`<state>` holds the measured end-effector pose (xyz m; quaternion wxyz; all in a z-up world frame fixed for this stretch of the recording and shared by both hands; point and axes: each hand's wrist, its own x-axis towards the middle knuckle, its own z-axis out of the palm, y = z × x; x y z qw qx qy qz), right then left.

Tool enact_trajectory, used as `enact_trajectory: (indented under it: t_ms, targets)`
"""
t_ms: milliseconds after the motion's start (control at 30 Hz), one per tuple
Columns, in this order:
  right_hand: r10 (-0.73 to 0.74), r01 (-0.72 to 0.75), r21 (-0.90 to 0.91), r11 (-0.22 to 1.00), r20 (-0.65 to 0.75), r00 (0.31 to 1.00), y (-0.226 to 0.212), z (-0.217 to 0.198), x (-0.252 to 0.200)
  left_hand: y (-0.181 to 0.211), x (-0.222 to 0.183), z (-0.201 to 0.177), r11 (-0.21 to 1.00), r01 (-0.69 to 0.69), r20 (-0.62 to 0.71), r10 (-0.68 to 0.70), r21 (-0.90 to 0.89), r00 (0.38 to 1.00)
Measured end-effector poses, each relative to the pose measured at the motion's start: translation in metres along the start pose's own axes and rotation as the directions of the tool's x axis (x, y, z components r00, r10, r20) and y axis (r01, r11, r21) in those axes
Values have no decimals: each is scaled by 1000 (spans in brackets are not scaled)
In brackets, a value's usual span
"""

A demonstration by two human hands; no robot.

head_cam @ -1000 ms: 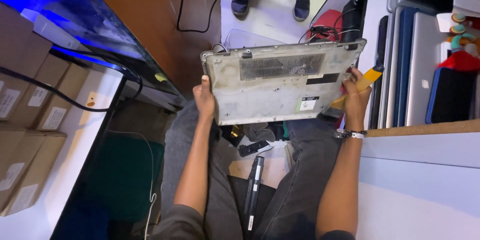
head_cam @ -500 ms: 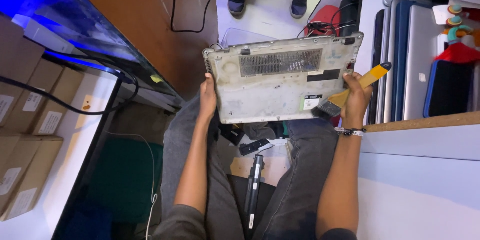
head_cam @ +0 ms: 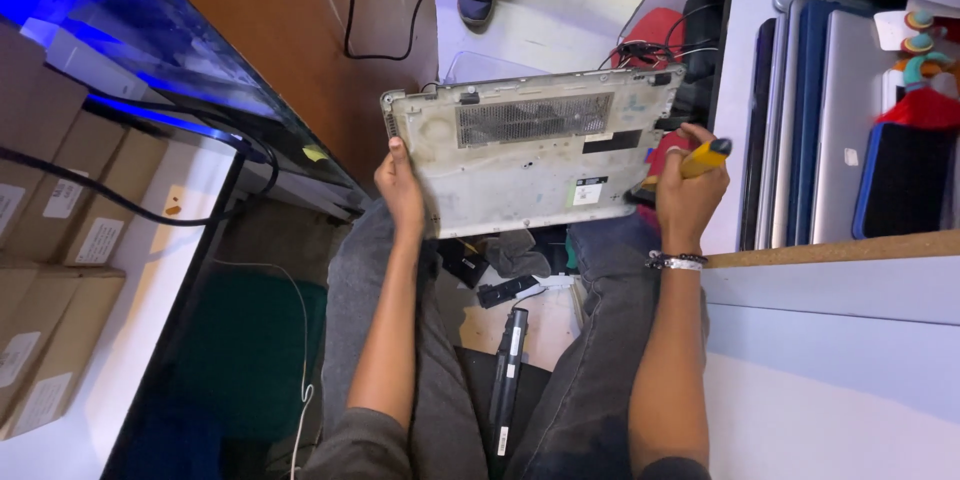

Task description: Using a brush to remove dust from a laptop's bottom casing.

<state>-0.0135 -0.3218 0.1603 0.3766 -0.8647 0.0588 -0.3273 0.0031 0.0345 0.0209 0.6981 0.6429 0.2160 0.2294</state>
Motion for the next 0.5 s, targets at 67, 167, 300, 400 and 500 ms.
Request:
enact_trajectory:
  t_ms: [67,167,300,400,500]
  targets:
    - [-86,92,-102,991,63,994,-10,-2,-3,12,-5,3,999,-33,-33,34,16,999]
    - [-141,179,-197,964,194,971,-24,-1,-11,19,-7,3,998,-57,-81,59,27,995]
    - [-103,156,-228,961,225,969,-10,15,-17,30,-7,0,999,-32,-111,32,-2,993]
    - [-75,104,-164,981,174,982,-9,9,-14,40,-8,0,999,-2,-116,-3,-42,993]
    - [28,-19,-62,998,149,988,-21,2,-17,24,-1,-2,991,69,-101,-81,-114,992]
